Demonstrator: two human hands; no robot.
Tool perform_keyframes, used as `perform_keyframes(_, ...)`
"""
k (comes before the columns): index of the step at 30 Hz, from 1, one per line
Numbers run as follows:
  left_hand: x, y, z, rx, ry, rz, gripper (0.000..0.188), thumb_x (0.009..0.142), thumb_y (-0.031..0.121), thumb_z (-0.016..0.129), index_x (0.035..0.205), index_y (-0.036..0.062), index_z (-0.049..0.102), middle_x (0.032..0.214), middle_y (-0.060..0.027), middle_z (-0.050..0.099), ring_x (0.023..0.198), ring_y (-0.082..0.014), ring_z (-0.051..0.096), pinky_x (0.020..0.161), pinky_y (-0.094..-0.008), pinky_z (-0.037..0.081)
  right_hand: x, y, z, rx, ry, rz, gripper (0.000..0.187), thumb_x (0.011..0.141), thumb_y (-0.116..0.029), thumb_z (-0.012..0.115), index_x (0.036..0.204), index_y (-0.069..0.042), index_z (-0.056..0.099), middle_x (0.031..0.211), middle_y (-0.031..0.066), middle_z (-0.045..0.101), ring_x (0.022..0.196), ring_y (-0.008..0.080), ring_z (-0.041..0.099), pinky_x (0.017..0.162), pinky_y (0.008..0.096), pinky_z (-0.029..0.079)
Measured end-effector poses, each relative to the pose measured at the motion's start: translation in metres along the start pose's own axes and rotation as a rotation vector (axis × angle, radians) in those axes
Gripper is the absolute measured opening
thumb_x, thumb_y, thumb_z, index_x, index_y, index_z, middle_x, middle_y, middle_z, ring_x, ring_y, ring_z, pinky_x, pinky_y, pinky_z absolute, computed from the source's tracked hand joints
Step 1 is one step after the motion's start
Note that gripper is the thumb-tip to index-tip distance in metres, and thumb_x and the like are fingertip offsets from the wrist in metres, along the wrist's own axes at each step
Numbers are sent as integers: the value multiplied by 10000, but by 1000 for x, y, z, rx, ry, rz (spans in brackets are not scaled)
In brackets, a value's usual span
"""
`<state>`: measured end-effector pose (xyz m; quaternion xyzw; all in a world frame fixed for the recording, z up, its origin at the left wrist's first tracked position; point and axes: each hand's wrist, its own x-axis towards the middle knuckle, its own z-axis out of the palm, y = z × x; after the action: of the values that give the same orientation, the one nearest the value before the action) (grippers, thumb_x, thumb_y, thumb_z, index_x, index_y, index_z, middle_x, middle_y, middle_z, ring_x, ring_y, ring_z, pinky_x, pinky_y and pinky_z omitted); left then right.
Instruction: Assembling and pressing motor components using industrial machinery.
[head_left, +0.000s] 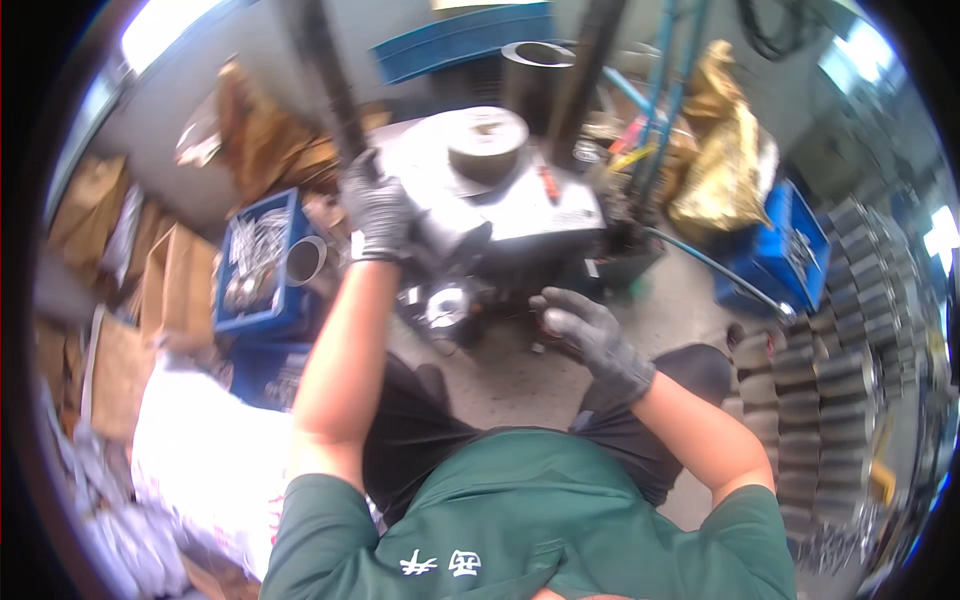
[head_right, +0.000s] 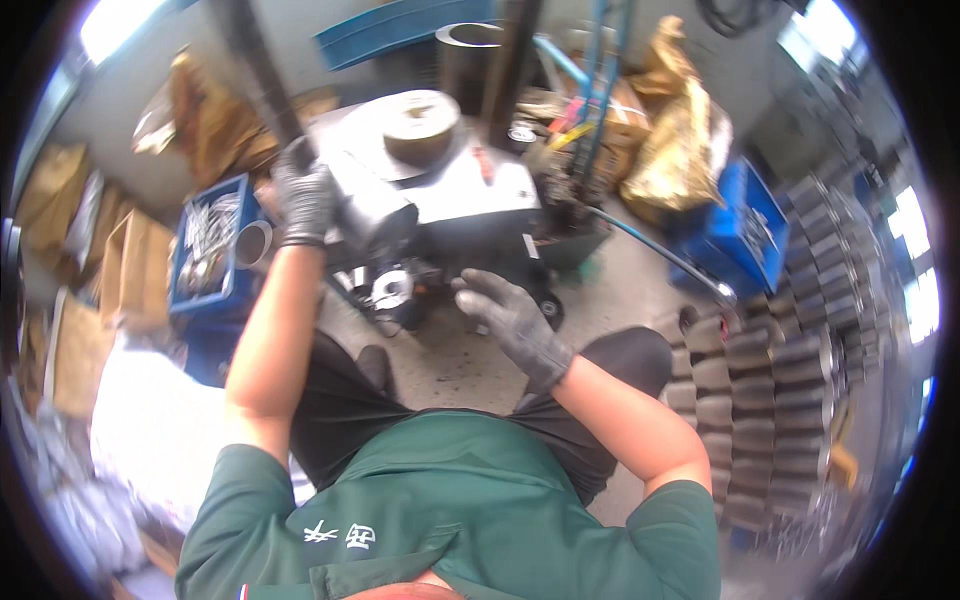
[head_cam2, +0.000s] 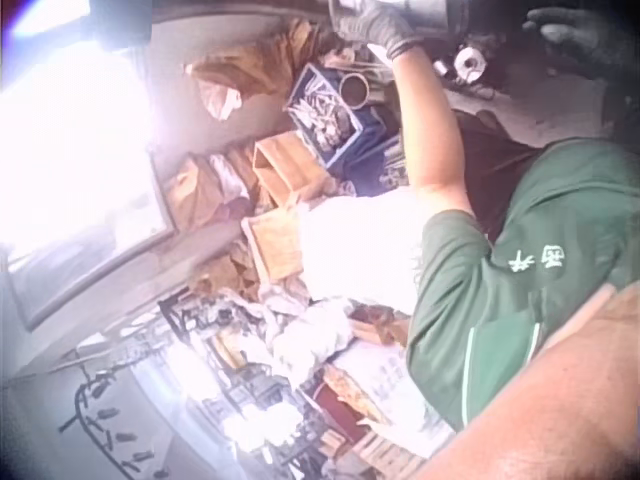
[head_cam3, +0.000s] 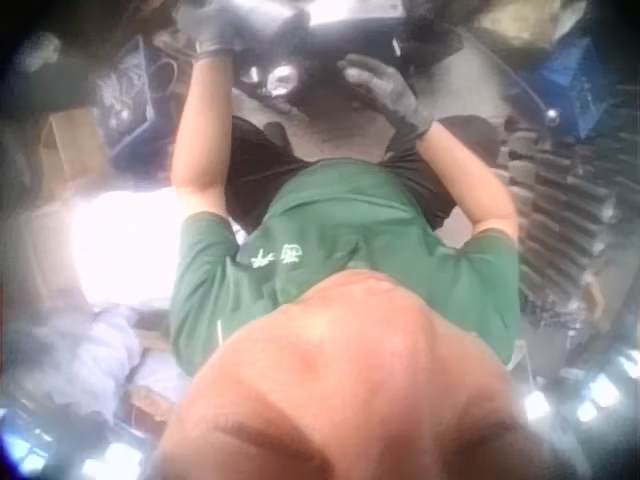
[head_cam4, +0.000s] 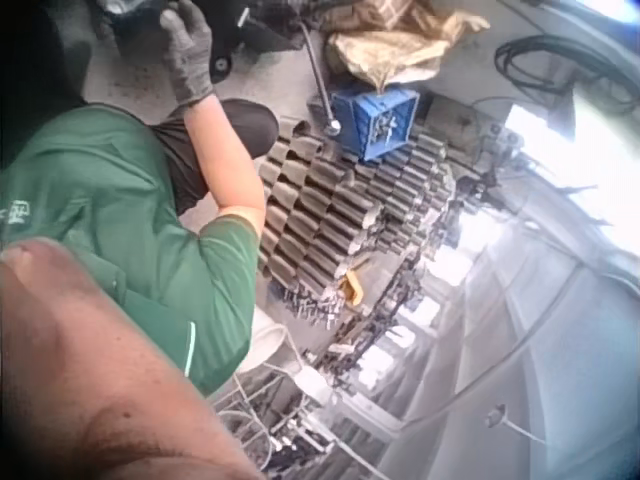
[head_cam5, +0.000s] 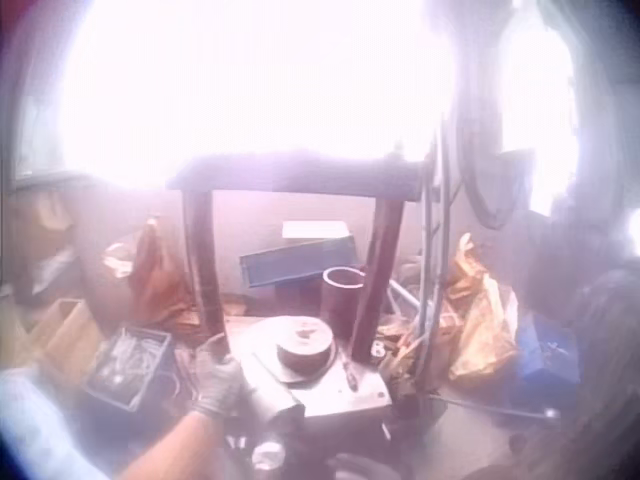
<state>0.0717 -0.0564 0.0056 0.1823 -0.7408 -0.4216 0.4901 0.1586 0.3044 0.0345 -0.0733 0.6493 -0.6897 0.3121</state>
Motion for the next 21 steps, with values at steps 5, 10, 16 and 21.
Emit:
perform_keyframes(5, -35, 16, -28, -706, -41, -793, 616, 875, 171, 770, 1436, 135, 518, 1179, -133, 638, 977, -267, 650, 897, -456, 553, 116, 21, 94, 206, -188, -113, 623, 991, -384, 646, 1435, 31, 508, 1341, 161, 633, 1137, 226, 650, 985, 366, 517)
perform_keyframes(10, -30, 40, -53, -837, -181, -1281, 689, 900, 428, 752, 1477, 168, 479, 1348, -133, 566, 1218, -301, 555, 1009, -481, 462, 152, -21, 150, 919, -396, 70, 788, 973, -471, 569, 1519, 52, 346, 1375, 230, 594, 1198, 368, 642, 1032, 447, 522)
perform_keyframes(16, -29, 47, -52, -909, -169, -1188, 517, 951, 428, 707, 1358, 137, 576, 1352, -99, 560, 1204, -263, 562, 1024, -506, 496, 165, -12, 139, 849, -309, -10, 716, 974, -370, 576, 1505, 58, 357, 1434, 257, 528, 1229, 381, 614, 1010, 486, 539)
perform_keyframes(21, -38, 89, -22, -1224, -567, -1244, 772, 933, 616, 674, 1466, 107, 446, 1364, -172, 541, 1272, -351, 533, 1092, -522, 474, 126, -65, 90, 106, -24, -337, 499, 1002, -254, 605, 1399, 35, 514, 1349, 163, 612, 1165, 264, 651, 1004, 379, 538)
